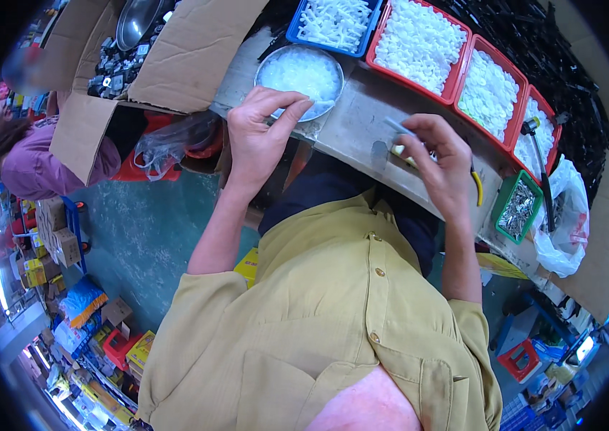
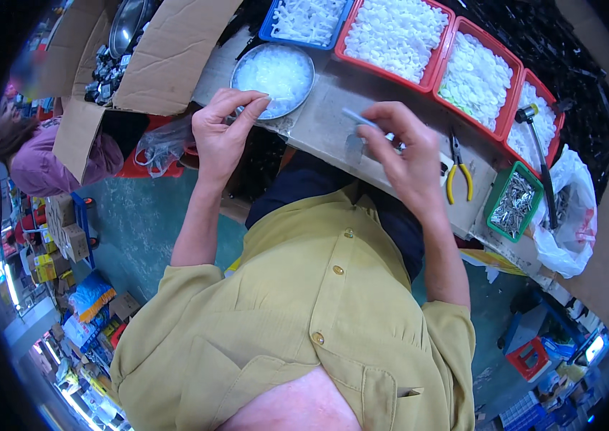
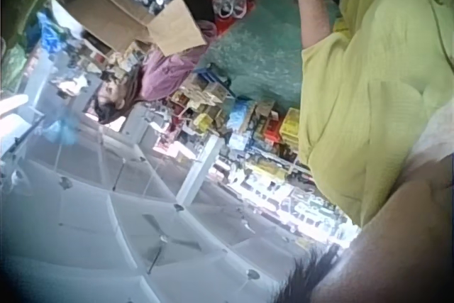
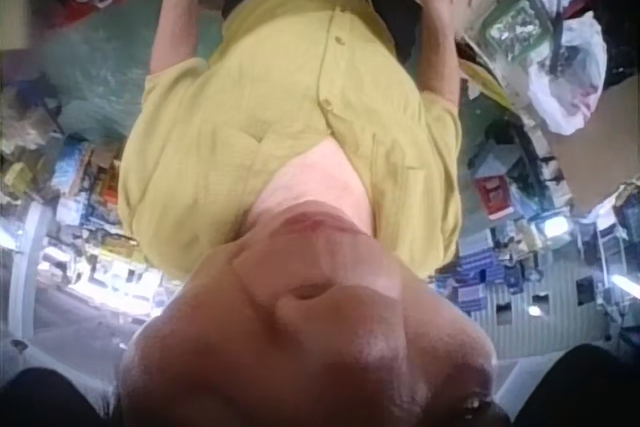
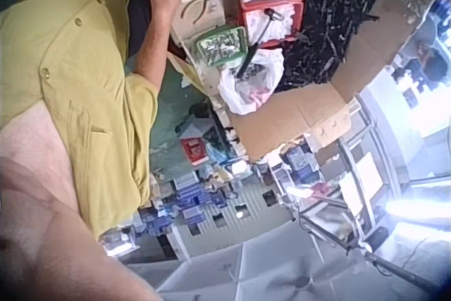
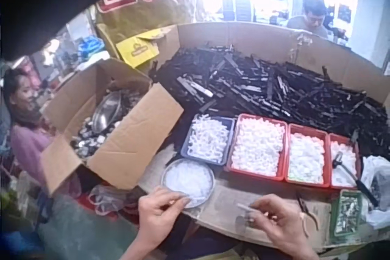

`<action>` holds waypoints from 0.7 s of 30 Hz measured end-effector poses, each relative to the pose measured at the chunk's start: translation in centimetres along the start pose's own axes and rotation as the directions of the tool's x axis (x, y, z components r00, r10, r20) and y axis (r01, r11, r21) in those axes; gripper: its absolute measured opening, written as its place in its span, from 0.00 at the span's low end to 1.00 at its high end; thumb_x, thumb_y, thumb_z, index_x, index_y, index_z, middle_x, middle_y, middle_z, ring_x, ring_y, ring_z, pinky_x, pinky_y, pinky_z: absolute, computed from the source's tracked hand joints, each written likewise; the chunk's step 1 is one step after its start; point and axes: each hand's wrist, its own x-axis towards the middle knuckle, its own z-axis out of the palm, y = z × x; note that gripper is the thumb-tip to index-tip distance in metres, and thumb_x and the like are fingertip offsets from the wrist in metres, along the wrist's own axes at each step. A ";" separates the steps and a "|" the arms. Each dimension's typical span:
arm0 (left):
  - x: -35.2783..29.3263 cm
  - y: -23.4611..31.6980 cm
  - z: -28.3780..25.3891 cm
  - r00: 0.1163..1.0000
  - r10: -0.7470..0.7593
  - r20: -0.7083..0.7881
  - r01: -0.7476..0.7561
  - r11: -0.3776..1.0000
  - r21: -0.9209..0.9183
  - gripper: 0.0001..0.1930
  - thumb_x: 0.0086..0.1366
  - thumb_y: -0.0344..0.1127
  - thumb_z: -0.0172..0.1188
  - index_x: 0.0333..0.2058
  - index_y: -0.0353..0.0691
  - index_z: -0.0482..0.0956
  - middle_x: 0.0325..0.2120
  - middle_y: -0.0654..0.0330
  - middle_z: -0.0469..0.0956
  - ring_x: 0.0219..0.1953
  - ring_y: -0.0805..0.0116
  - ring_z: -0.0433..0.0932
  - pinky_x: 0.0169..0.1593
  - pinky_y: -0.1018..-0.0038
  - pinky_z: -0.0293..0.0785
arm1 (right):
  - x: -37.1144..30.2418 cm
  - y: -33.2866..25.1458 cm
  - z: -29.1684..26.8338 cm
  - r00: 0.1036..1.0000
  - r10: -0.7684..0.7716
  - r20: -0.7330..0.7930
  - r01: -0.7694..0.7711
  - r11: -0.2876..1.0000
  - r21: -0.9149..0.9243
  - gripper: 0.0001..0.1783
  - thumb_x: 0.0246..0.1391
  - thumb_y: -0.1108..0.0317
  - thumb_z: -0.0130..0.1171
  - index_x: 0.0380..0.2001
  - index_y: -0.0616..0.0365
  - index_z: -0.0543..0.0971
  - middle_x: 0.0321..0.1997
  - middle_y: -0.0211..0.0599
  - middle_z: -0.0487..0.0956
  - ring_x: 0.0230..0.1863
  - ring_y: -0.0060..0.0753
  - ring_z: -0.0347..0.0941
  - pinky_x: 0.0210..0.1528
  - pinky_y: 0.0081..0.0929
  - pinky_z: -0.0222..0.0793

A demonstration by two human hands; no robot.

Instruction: The person assembles small lock mechanisms by inserting metal pins into white plastic housings. They use a hammer to tap the pins into place and pliers to adjust components. The person also sorts small metal parts from a cardboard box into a metal bowl.

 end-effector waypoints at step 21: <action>1.8 4.3 5.3 0.966 0.144 0.214 -0.045 0.910 -0.413 0.07 0.56 0.21 0.68 0.35 0.32 0.85 0.30 0.59 0.81 0.35 0.71 0.76 0.40 0.76 0.71 | -0.4 0.6 -4.1 0.970 0.139 0.200 -0.231 0.782 0.579 0.09 0.60 0.72 0.61 0.42 0.66 0.77 0.32 0.34 0.81 0.32 0.19 0.78 0.31 0.16 0.73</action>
